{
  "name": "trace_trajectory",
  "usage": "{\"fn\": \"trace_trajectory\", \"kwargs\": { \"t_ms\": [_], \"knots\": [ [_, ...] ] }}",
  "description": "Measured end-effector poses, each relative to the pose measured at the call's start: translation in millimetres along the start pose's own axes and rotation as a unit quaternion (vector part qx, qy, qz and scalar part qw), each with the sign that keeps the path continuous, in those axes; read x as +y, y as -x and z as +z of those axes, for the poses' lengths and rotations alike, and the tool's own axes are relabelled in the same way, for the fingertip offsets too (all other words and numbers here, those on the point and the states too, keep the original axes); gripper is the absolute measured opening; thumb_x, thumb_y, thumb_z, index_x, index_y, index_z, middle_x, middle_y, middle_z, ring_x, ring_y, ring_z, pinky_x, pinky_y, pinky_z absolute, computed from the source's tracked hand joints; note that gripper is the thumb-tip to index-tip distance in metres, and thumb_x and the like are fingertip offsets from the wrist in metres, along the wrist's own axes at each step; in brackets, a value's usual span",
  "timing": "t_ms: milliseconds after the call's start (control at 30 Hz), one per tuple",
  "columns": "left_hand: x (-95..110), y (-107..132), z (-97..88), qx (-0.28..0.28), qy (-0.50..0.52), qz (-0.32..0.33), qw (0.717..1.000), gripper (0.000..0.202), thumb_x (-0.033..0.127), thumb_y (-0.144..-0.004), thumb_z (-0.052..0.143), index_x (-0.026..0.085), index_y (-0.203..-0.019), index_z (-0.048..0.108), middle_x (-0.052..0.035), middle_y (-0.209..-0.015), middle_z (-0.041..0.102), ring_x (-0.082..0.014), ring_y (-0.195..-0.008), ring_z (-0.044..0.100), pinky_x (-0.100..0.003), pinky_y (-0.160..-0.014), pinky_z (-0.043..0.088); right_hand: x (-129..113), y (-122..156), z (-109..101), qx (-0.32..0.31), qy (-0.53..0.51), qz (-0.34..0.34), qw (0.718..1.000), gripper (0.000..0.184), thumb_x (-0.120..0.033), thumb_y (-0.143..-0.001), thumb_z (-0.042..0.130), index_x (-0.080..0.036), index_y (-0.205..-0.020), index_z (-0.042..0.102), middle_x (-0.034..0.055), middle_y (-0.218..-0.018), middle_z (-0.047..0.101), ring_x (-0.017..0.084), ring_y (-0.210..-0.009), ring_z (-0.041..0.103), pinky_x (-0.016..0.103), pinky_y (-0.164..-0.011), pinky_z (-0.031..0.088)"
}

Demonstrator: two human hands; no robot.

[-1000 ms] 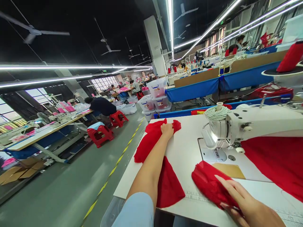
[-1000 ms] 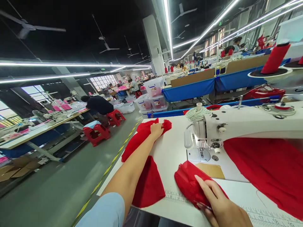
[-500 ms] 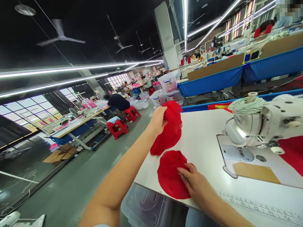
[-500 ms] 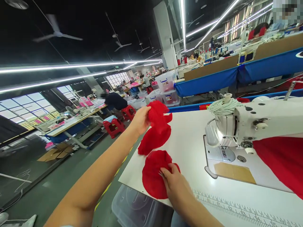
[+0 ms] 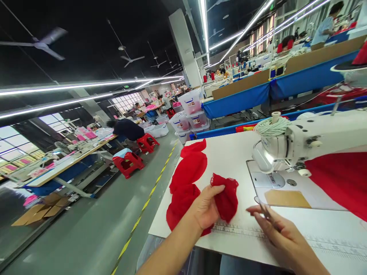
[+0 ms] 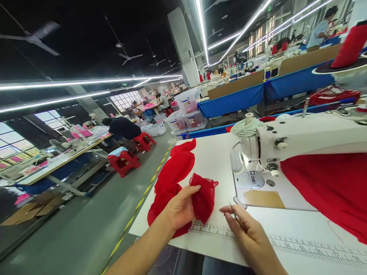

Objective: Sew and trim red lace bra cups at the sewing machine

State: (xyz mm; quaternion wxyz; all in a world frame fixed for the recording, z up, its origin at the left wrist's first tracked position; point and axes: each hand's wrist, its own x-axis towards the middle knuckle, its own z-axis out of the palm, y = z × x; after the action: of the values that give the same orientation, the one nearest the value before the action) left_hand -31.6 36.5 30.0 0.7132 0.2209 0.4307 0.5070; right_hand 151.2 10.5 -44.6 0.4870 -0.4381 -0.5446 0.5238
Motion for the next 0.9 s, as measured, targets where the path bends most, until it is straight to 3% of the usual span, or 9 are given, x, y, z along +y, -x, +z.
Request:
{"fn": "trace_trajectory", "kwargs": {
  "t_ms": [67,133,200,267,367,533,633,767,900],
  "knots": [
    [-20.3,-0.6,12.3,-0.071,0.03,-0.024,0.997,0.026,0.022,-0.07,0.076,0.011,-0.092,0.071,-0.0101,-0.091,0.074,-0.0244,-0.097,0.068,-0.035,-0.096,0.046,6.7,-4.1,-16.7,0.067,-0.067,0.11,0.989,0.044,-0.06,-0.073,0.069,-0.022,-0.096,0.069,0.0048,-0.076,0.066,0.022,-0.072,0.063,0.027,-0.057,0.05],
    [-35.8,-1.2,21.9,-0.116,0.041,-0.03,0.992,0.024,0.02,-0.067,0.078,0.013,-0.089,0.071,-0.0084,-0.088,0.075,-0.026,-0.099,0.067,-0.037,-0.099,0.045,8.7,-4.2,-28.0,0.039,-0.16,0.207,0.964,0.048,-0.064,-0.068,0.072,-0.02,-0.088,0.067,-0.003,-0.05,0.051,0.012,-0.042,0.046,0.021,-0.037,0.035],
    [-46.2,-2.1,26.7,-0.137,0.04,-0.045,0.989,0.029,0.021,-0.064,0.081,0.014,-0.09,0.072,-0.0078,-0.088,0.075,-0.0272,-0.098,0.068,-0.038,-0.097,0.046,4.7,0.0,-36.2,0.006,-0.233,0.252,0.939,0.045,-0.061,-0.066,0.076,-0.019,-0.076,0.063,-0.0089,-0.041,0.037,0.005,-0.033,0.028,0.017,-0.033,0.023],
    [-51.8,-3.5,27.5,-0.119,0.049,-0.074,0.989,0.031,0.028,-0.062,0.083,0.014,-0.089,0.073,-0.0068,-0.088,0.076,-0.0249,-0.093,0.069,-0.035,-0.094,0.048,-2.2,4.5,-44.5,0.036,-0.252,0.237,0.938,0.04,-0.054,-0.064,0.081,-0.019,-0.075,0.064,-0.0055,-0.048,0.05,0.006,-0.038,0.041,0.016,-0.04,0.035],
    [-54.3,-6.2,25.4,-0.062,0.04,-0.072,0.995,0.03,0.038,-0.064,0.083,0.014,-0.08,0.074,-0.005,-0.08,0.075,-0.0224,-0.086,0.069,-0.032,-0.089,0.049,-6.1,3.2,-61.1,0.088,-0.185,0.185,0.961,0.037,-0.051,-0.063,0.081,-0.02,-0.08,0.069,0.0028,-0.069,0.07,0.02,-0.062,0.065,0.028,-0.061,0.054],
    [-54.3,-4.8,23.4,-0.046,-0.031,-0.022,0.998,0.039,0.047,-0.066,0.082,0.016,-0.088,0.074,-0.007,-0.081,0.076,-0.0277,-0.092,0.069,-0.039,-0.09,0.049,8.9,-11.5,-87.2,0.155,0.012,0.074,0.985,0.033,-0.052,-0.072,0.069,-0.023,-0.086,0.074,0.0059,-0.091,0.075,0.029,-0.097,0.067,0.032,-0.083,0.053],
    [-54.7,-0.7,22.7,-0.037,-0.026,-0.018,0.999,0.039,0.046,-0.067,0.082,0.017,-0.091,0.073,-0.0076,-0.087,0.076,-0.0278,-0.095,0.069,-0.039,-0.091,0.049,14.2,-13.5,-102.0,0.185,0.184,0.024,0.965,0.034,-0.052,-0.079,0.058,-0.025,-0.093,0.074,0.0052,-0.09,0.074,0.029,-0.092,0.068,0.034,-0.074,0.055],
    [-58.3,1.7,21.0,-0.021,-0.017,-0.003,1.0,0.04,0.039,-0.062,0.086,0.017,-0.093,0.073,-0.0078,-0.092,0.076,-0.0277,-0.097,0.068,-0.039,-0.094,0.047,15.7,-8.9,-123.2,0.203,0.377,-0.006,0.903,0.038,-0.054,-0.073,0.054,-0.028,-0.094,0.072,0.008,-0.098,0.073,0.032,-0.081,0.069,0.037,-0.056,0.052],
    [-66.8,-0.4,23.5,-0.017,-0.032,0.027,0.999,0.04,0.037,-0.063,0.086,0.016,-0.094,0.073,-0.0086,-0.096,0.076,-0.0275,-0.098,0.067,-0.039,-0.095,0.046,10.3,2.5,-113.9,0.133,0.251,0.046,0.958,0.035,-0.059,-0.07,0.06,-0.026,-0.075,0.07,0.0041,-0.071,0.071,0.026,-0.065,0.066,0.032,-0.055,0.052]
  ]
}}
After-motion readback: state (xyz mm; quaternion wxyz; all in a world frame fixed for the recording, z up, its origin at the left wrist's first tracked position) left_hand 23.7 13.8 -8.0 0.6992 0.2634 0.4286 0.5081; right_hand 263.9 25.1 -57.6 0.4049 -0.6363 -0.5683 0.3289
